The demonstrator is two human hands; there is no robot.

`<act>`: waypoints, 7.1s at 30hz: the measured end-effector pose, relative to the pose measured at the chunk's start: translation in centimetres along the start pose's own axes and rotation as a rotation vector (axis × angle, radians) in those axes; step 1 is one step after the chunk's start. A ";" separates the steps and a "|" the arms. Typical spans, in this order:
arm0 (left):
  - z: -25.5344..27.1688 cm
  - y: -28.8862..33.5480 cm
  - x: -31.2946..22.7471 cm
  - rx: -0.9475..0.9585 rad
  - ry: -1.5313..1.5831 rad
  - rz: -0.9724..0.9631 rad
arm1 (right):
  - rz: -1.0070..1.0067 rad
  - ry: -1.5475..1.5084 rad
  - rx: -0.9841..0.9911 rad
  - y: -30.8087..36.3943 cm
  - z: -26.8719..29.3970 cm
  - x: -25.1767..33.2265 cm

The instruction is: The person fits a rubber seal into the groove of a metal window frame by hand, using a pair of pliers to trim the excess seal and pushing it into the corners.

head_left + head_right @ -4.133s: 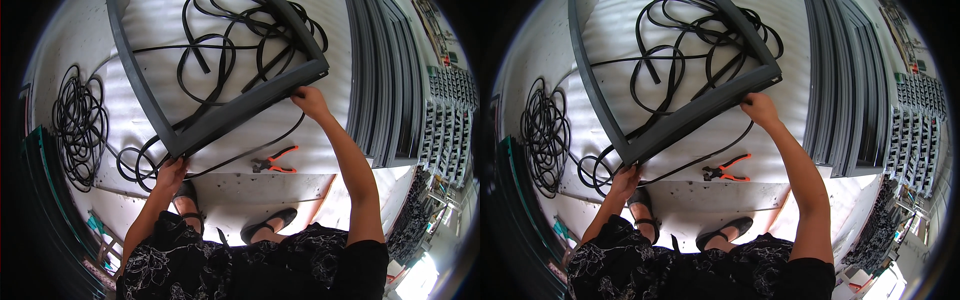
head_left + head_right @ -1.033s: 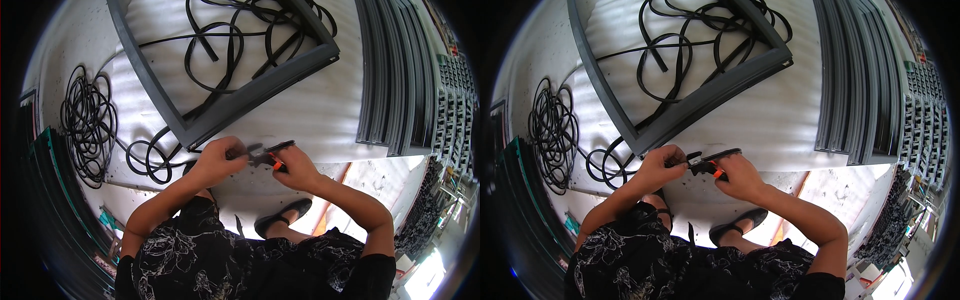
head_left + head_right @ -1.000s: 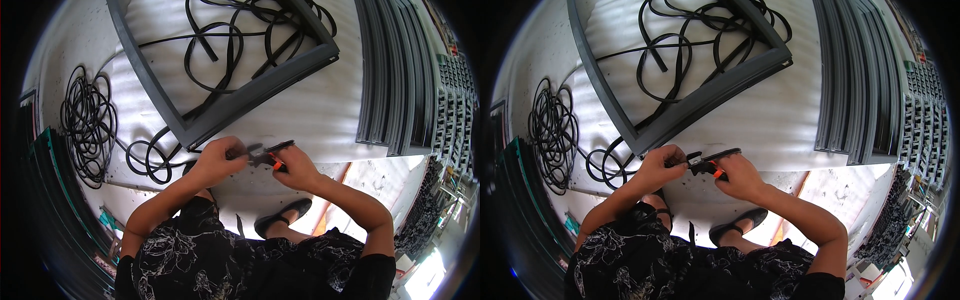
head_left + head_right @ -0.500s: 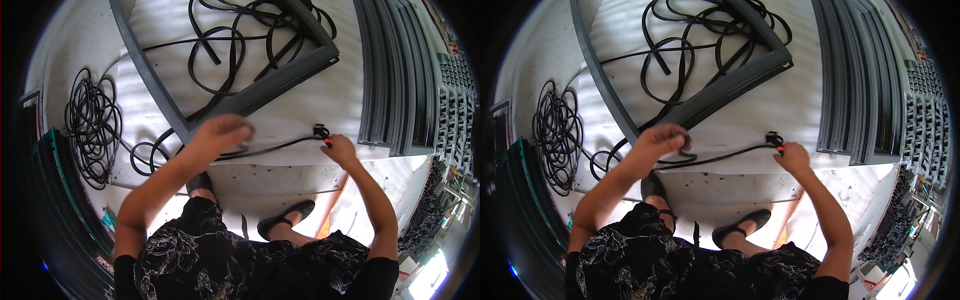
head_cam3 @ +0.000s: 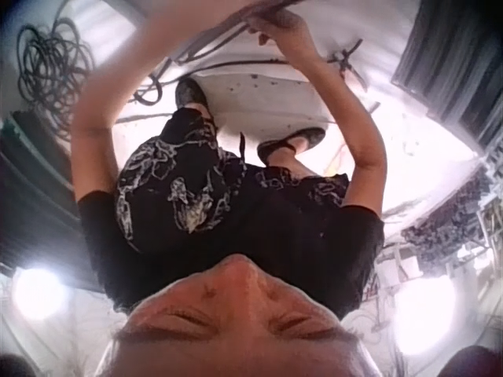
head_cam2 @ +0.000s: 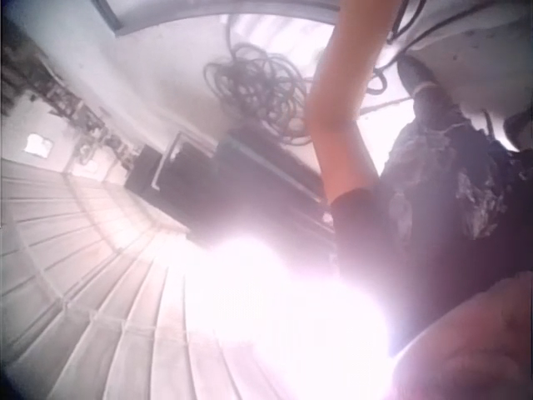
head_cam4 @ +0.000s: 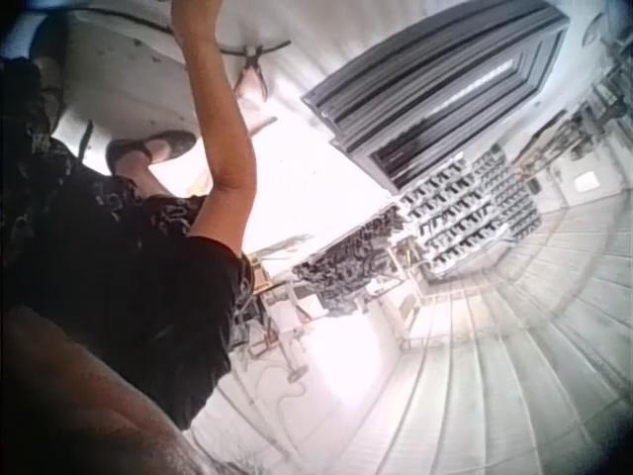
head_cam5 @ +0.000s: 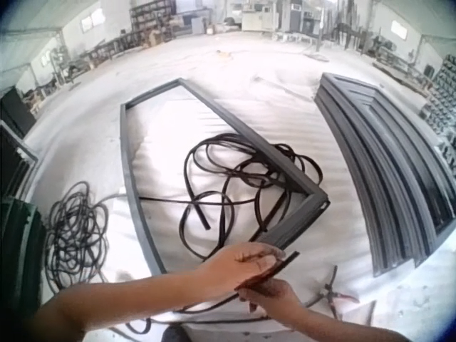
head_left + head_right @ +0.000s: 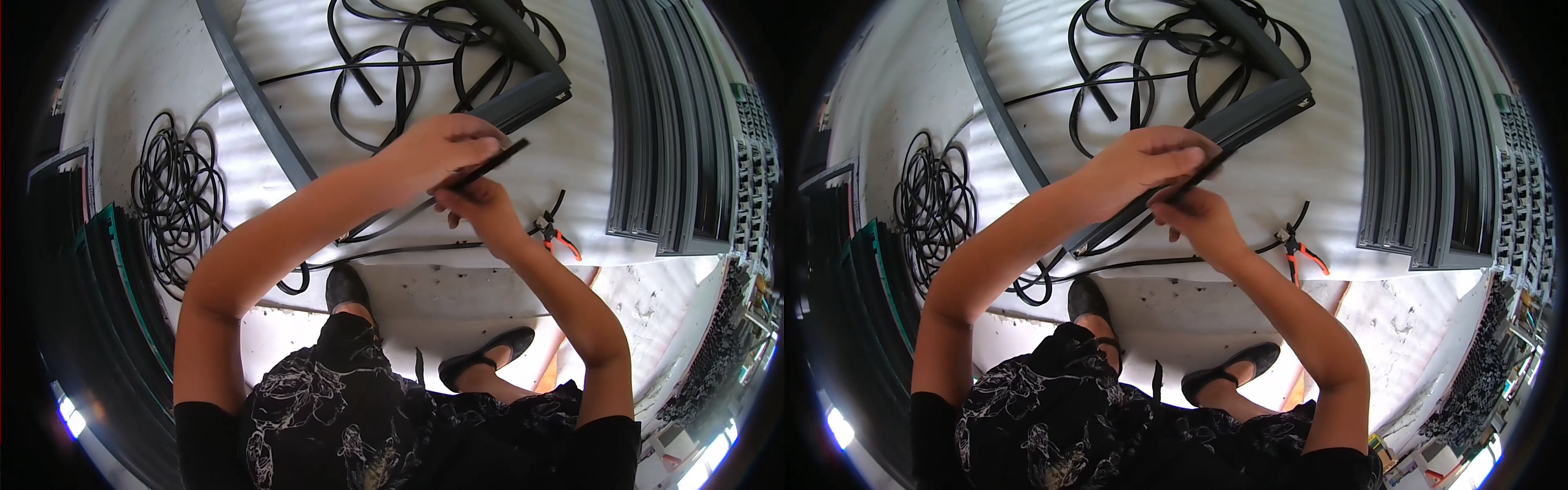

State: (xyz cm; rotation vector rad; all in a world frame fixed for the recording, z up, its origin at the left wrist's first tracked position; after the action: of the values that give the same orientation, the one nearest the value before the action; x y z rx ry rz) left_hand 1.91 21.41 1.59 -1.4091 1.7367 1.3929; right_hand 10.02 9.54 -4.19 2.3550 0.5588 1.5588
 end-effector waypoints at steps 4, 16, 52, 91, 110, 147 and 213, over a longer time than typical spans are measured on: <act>2.5 3.5 4.6 -0.332 -0.383 -0.147 | -0.020 -0.028 -0.238 0.4 1.1 -0.4; -0.3 8.7 14.7 -0.516 -0.829 0.080 | -0.033 -0.302 -0.439 -1.3 4.2 -1.5; -1.0 9.8 13.8 -0.605 -1.319 0.091 | -0.135 0.089 -0.741 -5.3 10.1 -3.7; -1.0 9.0 13.6 -0.633 -1.423 0.114 | 0.128 -0.467 -0.854 -6.7 11.1 -6.2; -1.2 8.5 14.5 -0.586 -1.539 0.128 | 0.092 -0.114 -0.927 -6.5 9.8 -5.9; -1.5 7.6 16.4 -0.620 -1.743 0.154 | 0.078 -0.216 -0.472 -5.4 4.6 -8.0; 3.1 16.4 23.0 -0.840 0.255 0.080 | -0.084 -0.258 -0.247 -6.1 -3.0 -10.3</act>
State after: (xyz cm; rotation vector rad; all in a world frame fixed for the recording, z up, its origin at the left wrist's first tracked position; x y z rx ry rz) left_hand -21.60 13.96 -12.62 -2.0190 1.3931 2.2163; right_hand 2.65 10.32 -14.04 2.2630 0.3772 1.1877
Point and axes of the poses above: each hand's wrist, its own y-axis away from the middle knuckle, its own z-axis out of the back of the hand, x = y × z, the point moved 3 cm from there along -y, towards the middle knuckle, and after that the axes turned 12 degrees about x, right-handed, at the moved point
